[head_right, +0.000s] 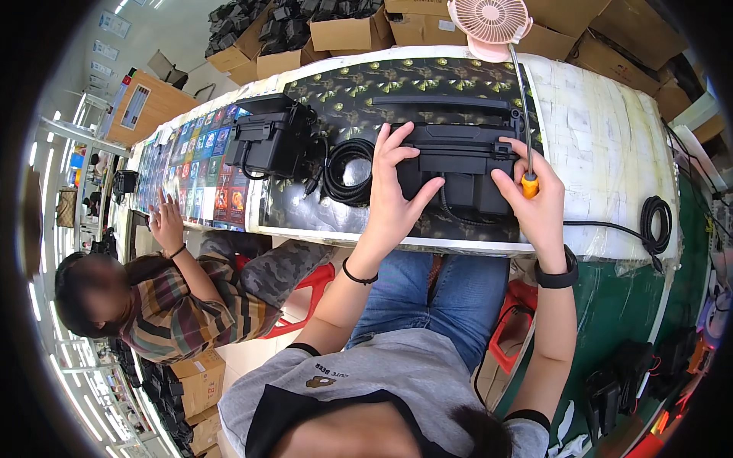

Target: Assembling a black plastic enclosure or box using a manual screwdriver.

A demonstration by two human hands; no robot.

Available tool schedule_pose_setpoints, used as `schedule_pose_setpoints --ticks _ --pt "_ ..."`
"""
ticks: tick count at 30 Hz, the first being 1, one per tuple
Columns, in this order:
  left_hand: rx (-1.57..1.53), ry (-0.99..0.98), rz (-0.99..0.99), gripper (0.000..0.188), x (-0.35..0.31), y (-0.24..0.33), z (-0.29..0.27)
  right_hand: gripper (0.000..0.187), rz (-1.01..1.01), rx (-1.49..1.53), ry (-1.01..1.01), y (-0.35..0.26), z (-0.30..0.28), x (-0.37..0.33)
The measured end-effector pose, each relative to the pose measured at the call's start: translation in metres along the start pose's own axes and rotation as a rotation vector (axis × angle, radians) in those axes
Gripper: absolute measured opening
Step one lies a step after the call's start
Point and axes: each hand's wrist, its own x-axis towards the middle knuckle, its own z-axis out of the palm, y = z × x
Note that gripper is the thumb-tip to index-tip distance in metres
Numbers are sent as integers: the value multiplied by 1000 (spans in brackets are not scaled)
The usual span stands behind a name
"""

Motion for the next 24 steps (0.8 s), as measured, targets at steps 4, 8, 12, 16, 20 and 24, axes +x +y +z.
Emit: schedule_pose_setpoints --ticks 4,8,12,16,20,24 --pt "9 -2 -12 56 -1 3 -1 36 45 64 63 6 3 -1" --pt "-7 -5 -26 60 -1 4 0 35 -26 -4 128 10 7 -3" --pt "15 3 -22 56 1 4 -1 31 -112 -40 192 15 10 -6" --pt "-14 11 -28 55 2 3 -1 18 -206 30 173 24 7 -4" --pt "240 -1 -15 45 -1 12 -6 14 72 284 171 26 3 0" --pt "519 -22 111 34 18 22 -24 14 63 267 185 26 9 2"
